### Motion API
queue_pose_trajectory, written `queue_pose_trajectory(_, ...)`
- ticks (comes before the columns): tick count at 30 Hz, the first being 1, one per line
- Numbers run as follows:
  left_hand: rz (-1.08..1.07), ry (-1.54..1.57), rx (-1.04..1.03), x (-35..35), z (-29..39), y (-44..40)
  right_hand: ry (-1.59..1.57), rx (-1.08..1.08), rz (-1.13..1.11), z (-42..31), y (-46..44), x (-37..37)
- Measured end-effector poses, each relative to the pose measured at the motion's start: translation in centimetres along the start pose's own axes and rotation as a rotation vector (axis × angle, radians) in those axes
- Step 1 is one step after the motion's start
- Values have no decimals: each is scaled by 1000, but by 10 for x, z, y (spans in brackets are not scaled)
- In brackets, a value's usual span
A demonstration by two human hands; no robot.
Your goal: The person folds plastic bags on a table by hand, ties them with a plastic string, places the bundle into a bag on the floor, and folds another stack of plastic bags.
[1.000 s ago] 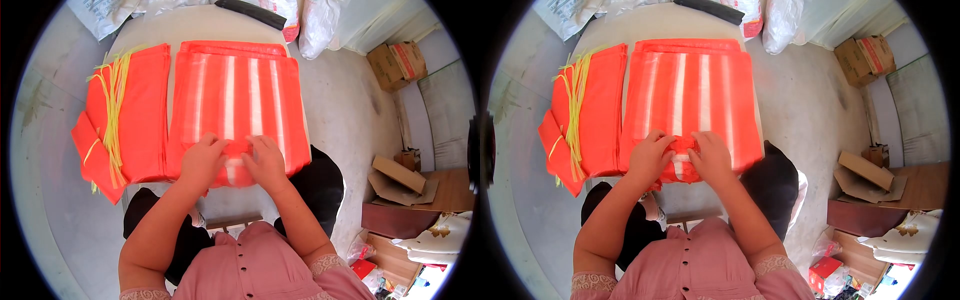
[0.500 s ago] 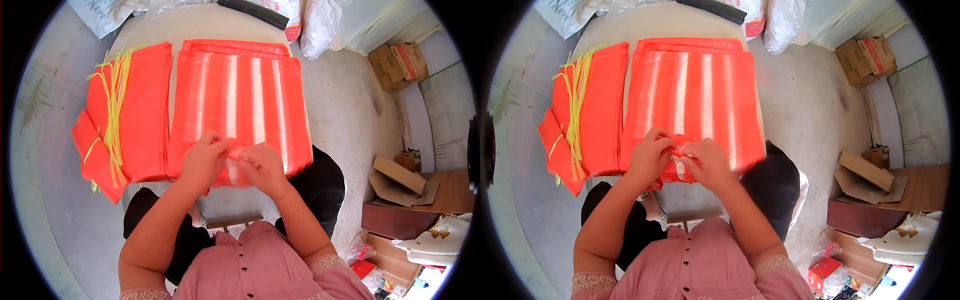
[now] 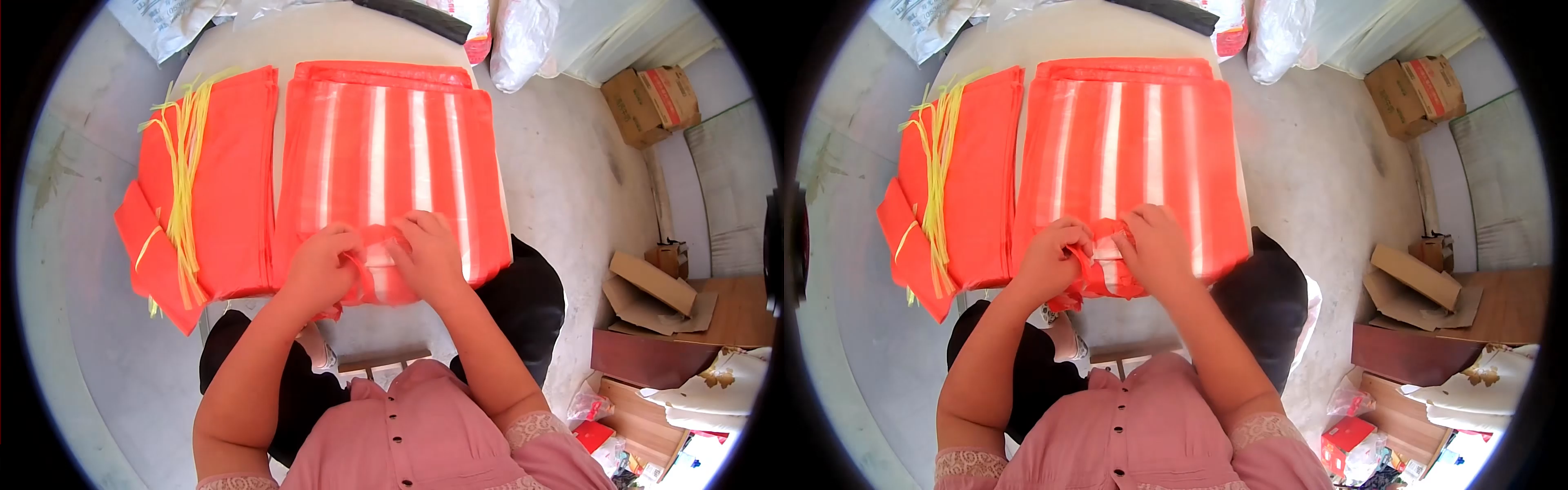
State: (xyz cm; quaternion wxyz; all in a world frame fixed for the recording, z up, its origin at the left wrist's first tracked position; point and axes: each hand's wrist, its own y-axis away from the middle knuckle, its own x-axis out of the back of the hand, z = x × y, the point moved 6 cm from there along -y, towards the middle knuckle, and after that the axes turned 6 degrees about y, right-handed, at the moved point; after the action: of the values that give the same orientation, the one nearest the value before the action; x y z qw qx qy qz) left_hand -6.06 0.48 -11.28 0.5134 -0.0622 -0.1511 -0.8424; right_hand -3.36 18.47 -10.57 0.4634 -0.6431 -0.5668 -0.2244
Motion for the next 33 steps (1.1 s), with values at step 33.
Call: queue_pose_trajectory(33,145,230,186,12,-23,-11,-161,-91,-210,-17,-14,-13)
